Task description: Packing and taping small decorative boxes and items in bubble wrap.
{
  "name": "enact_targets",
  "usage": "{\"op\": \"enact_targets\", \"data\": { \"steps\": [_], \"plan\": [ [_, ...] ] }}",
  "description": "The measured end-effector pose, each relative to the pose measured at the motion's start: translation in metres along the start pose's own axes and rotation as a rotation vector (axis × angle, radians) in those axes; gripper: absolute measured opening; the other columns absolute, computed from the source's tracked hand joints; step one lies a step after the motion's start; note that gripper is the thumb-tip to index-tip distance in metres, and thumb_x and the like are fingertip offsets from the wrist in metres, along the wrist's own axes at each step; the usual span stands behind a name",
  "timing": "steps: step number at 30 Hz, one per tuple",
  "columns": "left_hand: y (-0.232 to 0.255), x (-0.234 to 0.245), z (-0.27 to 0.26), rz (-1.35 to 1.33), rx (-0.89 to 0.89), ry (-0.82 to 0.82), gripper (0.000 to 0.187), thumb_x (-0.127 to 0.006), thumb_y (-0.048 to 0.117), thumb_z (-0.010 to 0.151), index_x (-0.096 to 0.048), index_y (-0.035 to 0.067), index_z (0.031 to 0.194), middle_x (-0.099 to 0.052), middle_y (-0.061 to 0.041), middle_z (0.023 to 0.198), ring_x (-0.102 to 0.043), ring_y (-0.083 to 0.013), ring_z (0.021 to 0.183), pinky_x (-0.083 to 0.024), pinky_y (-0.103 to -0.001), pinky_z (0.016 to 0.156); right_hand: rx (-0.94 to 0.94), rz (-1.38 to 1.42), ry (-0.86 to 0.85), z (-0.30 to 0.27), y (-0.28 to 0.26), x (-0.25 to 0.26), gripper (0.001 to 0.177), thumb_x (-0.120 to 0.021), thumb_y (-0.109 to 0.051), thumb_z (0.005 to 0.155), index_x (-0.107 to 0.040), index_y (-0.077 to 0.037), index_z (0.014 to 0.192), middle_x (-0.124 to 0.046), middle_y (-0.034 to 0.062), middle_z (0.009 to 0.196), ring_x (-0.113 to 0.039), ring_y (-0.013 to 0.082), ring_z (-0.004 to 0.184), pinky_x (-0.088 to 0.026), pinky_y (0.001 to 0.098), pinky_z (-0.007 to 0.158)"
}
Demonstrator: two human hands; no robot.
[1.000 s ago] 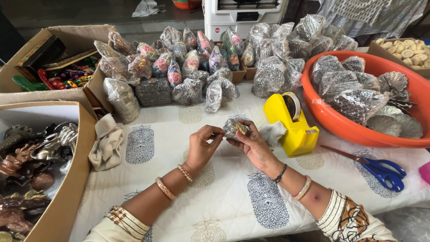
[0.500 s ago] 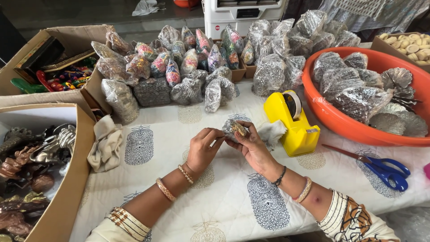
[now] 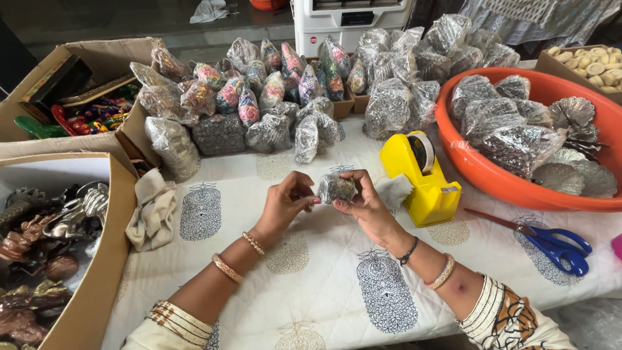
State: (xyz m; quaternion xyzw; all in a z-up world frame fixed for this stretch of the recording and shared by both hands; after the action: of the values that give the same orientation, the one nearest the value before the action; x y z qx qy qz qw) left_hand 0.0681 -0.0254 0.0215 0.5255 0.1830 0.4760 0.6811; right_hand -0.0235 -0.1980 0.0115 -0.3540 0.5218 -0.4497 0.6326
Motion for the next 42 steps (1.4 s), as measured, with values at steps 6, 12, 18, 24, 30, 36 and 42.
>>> {"op": "enact_targets", "data": {
  "steps": [6, 12, 18, 24, 30, 36, 42],
  "plan": [
    [-0.034, -0.014, 0.002, -0.360, 0.327, -0.188, 0.031, -0.064, -0.004, 0.093, -0.058, 0.003, 0.123, -0.075, -0.013, 0.093, -0.076, -0.0163, 0.082, -0.066, -0.027, 0.074, 0.051, -0.286, -0.108, 0.003, 0.006, -0.002, 0.053, -0.075, 0.003, 0.085, -0.046, -0.013, 0.126, -0.051, -0.0002, 0.127, -0.056, 0.0128, 0.119, -0.053, 0.0299, 0.102],
    [-0.017, -0.013, -0.007, -0.471, 0.306, -0.253, 0.048, -0.069, 0.016, 0.090, -0.058, 0.001, 0.134, -0.072, -0.011, 0.102, -0.072, -0.0170, 0.095, -0.061, -0.028, 0.091, 0.143, -0.489, -0.129, 0.005, 0.000, -0.004, 0.051, -0.077, 0.003, 0.084, -0.048, -0.012, 0.124, -0.051, 0.0000, 0.128, -0.053, 0.0116, 0.126, -0.051, 0.0284, 0.107],
    [-0.022, -0.019, -0.008, -0.410, 0.403, -0.205, 0.047, -0.075, 0.022, 0.090, -0.060, 0.001, 0.130, -0.070, -0.013, 0.100, -0.067, -0.0167, 0.087, -0.057, -0.030, 0.078, 0.247, -0.650, -0.159, 0.001, -0.001, -0.009, 0.053, -0.080, 0.004, 0.081, -0.053, -0.010, 0.124, -0.052, 0.0011, 0.126, -0.054, 0.0135, 0.125, -0.049, 0.0284, 0.105],
    [-0.030, -0.014, -0.004, -0.466, 0.449, -0.184, 0.043, -0.076, 0.019, 0.089, -0.062, 0.000, 0.124, -0.070, -0.013, 0.095, -0.066, -0.0163, 0.080, -0.054, -0.029, 0.068, 0.076, -0.458, -0.225, 0.003, -0.004, -0.013, 0.062, -0.078, 0.000, 0.084, -0.048, -0.012, 0.138, -0.052, 0.0006, 0.137, -0.053, 0.0136, 0.128, -0.049, 0.0283, 0.108],
    [-0.037, -0.011, -0.003, -0.529, 0.471, -0.146, 0.036, -0.074, 0.017, 0.089, -0.062, 0.001, 0.118, -0.071, -0.011, 0.096, -0.069, -0.0155, 0.082, -0.056, -0.027, 0.070, -0.117, -0.324, -0.268, 0.010, -0.014, -0.008, 0.070, -0.075, -0.008, 0.083, -0.044, -0.014, 0.145, -0.052, -0.0034, 0.142, -0.056, 0.0117, 0.124, -0.054, 0.0284, 0.103],
    [-0.035, -0.012, -0.002, -0.545, 0.466, -0.166, 0.034, -0.071, 0.018, 0.089, -0.061, 0.003, 0.117, -0.072, -0.013, 0.096, -0.069, -0.0180, 0.082, -0.058, -0.029, 0.072, -0.128, -0.307, -0.227, 0.013, -0.001, 0.018, 0.052, -0.071, -0.001, 0.092, -0.058, -0.007, 0.142, -0.064, 0.0016, 0.122, -0.061, 0.0116, 0.114, -0.053, 0.0286, 0.100],
    [-0.024, -0.015, -0.007, -0.523, 0.462, -0.233, 0.040, -0.073, 0.023, 0.089, -0.061, 0.002, 0.121, -0.070, -0.014, 0.098, -0.069, -0.0177, 0.086, -0.058, -0.030, 0.076, -0.140, -0.260, -0.214, 0.014, 0.010, 0.027, 0.043, -0.069, 0.004, 0.090, -0.064, -0.005, 0.132, -0.068, 0.0006, 0.118, -0.065, 0.0097, 0.107, -0.054, 0.0269, 0.099]
  ]
}}
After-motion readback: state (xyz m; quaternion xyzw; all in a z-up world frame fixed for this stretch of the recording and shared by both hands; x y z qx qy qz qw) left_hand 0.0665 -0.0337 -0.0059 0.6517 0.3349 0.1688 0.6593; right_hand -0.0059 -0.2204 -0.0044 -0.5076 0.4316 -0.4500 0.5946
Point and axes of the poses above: each hand's wrist, its own z-axis towards the middle knuckle, its own x-axis out of the back of the hand, y = z × x, the point moved 6 cm from there along z, towards the middle knuckle
